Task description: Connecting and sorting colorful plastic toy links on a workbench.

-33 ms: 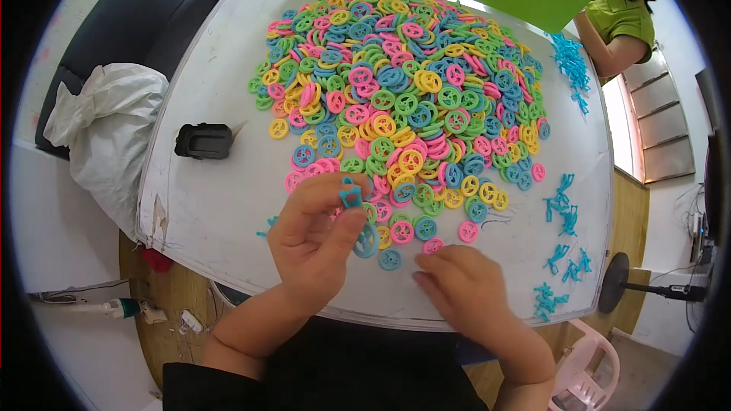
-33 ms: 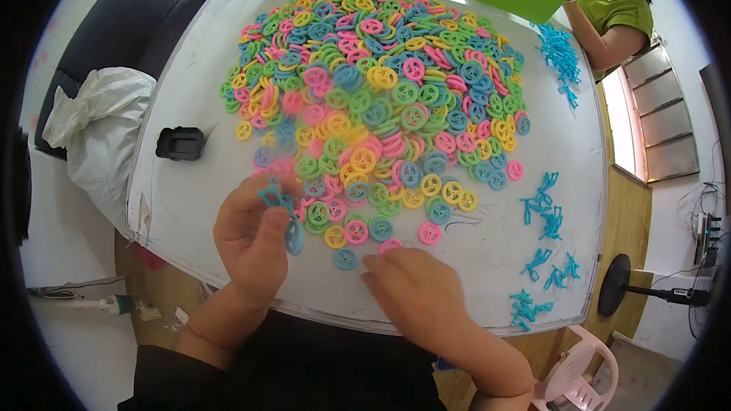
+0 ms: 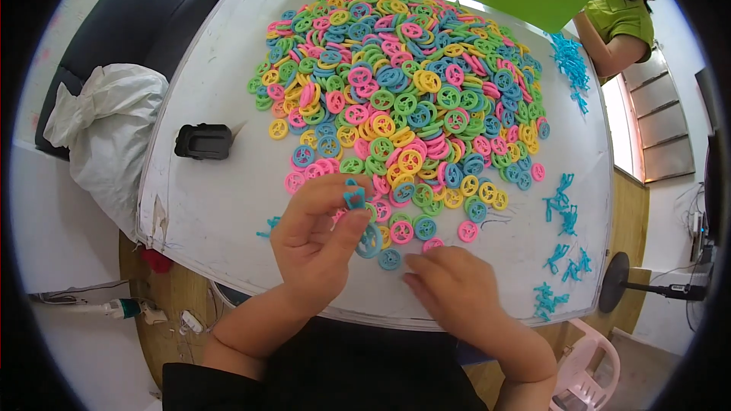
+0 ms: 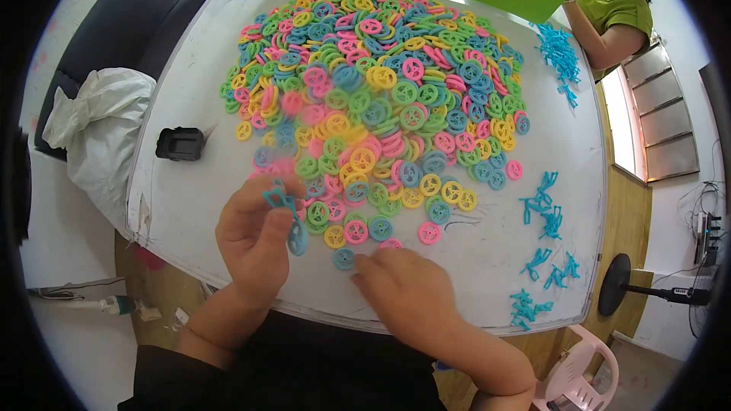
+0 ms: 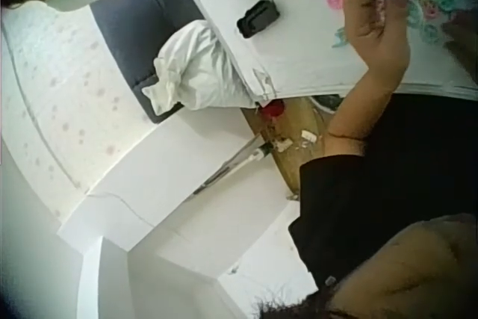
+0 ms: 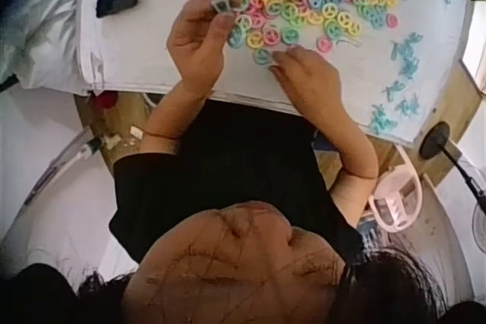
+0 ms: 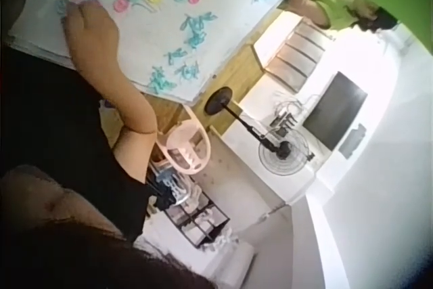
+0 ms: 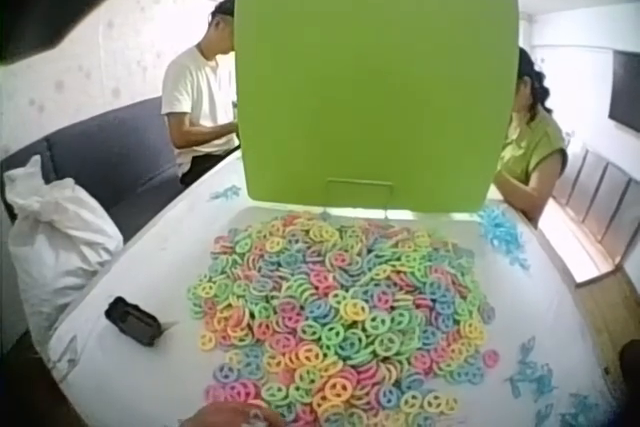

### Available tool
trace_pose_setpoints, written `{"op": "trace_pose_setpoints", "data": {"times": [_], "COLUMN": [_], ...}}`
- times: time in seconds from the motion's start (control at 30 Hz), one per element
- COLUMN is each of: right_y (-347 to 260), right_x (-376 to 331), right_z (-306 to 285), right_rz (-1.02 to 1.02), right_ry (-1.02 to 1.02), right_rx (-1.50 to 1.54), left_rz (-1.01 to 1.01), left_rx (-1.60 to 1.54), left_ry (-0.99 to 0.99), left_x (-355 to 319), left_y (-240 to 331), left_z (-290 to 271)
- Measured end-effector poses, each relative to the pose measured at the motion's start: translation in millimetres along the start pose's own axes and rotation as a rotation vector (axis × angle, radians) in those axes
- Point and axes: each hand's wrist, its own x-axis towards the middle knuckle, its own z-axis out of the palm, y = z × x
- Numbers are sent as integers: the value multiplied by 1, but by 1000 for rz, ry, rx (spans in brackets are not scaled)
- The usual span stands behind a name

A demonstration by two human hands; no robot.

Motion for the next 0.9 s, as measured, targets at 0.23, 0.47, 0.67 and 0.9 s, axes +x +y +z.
{"op": "trace_pose_setpoints", "data": {"times": [0.23,0.47,0.67,0.9], "right_y": [-10,4,12,21], "right_x": [1,-20,-24,-21], "right_z": [23,14,6,-26], "right_rz": [-152,-168,-80,57], "right_ry": [-91,-95,18,83], "right_rx": [-227,-186,-111,-38], "left_rz": [-55,-99,-113,-172], "left_rx": [135,76,172,111], "left_ry": [-121,-33,-119,-70], "left_x": [-5,-6,-4,-9], "left_y": [-3,-2,-2,-4], "left_z": [-3,3,4,3]}}
